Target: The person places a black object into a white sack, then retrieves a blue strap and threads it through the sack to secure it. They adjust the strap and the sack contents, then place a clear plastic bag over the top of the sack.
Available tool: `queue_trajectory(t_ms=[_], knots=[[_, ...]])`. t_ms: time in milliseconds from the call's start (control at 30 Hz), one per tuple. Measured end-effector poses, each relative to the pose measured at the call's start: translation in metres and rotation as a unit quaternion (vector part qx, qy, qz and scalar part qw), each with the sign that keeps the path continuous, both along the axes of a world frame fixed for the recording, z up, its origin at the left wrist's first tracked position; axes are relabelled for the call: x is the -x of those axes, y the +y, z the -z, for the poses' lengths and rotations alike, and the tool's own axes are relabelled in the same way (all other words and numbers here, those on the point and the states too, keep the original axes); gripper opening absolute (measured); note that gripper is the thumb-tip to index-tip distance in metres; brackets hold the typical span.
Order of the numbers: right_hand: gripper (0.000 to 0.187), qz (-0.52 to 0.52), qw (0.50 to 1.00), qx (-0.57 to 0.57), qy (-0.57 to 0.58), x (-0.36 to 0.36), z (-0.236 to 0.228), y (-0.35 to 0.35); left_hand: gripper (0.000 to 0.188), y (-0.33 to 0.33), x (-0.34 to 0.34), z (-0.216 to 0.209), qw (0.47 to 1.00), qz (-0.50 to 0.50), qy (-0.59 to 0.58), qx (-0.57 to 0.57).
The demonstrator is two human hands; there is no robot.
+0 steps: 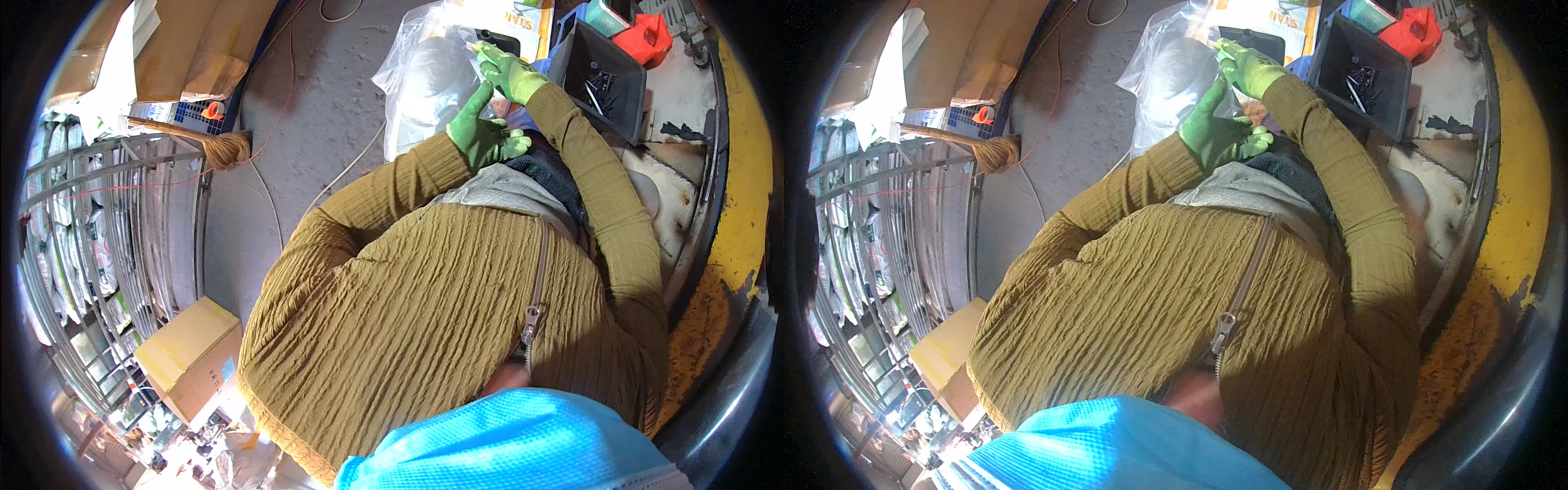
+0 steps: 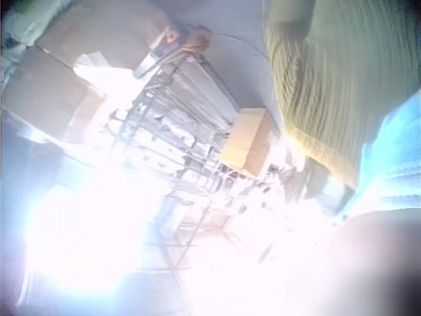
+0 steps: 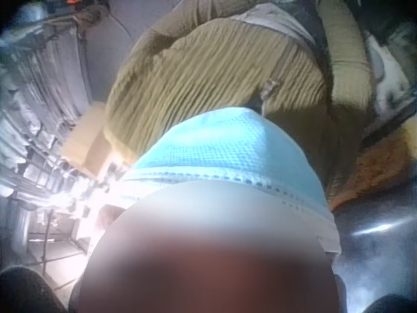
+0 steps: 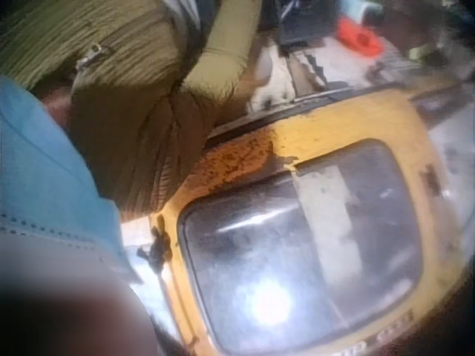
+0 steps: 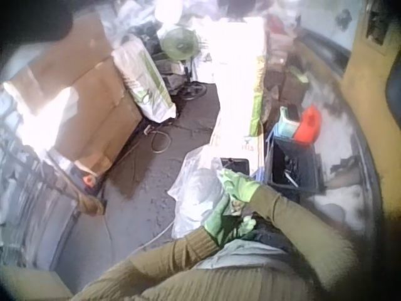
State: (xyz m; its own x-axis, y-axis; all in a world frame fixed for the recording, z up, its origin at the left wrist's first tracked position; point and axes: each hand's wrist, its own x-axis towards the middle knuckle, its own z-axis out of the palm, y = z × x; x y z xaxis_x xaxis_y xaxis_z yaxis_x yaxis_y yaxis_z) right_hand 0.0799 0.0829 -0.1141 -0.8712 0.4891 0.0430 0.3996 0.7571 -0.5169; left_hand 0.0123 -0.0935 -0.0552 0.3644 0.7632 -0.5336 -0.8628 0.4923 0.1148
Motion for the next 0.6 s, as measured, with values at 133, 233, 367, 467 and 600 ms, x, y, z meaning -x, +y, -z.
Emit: queue_trajectory(t_ms=[133,233,367,467,600], knots=[[0.044,0.007,0.998,0.024,-0.055,0.007,-0.004,0.008,0.089,0.021,-0.011,0.001,0.991,-0.110,-0.062,-0.048],[0.039,0.038,0.996,0.063,-0.053,0.009,-0.023,0.002,0.094,0.038,-0.015,0.005,0.975,-0.203,-0.088,-0.007],[0.045,0.076,0.985,0.124,-0.095,0.008,-0.056,-0.016,0.087,0.058,-0.010,0.027,0.952,-0.295,-0.043,-0.072],[0.044,0.104,0.981,0.123,-0.107,0.005,-0.069,-0.027,0.070,0.071,-0.007,0.046,0.936,-0.332,-0.001,-0.114],[0.045,0.124,0.984,0.072,-0.109,0.003,-0.068,-0.036,0.050,0.081,-0.001,0.065,0.914,-0.363,-0.137,-0.116]])
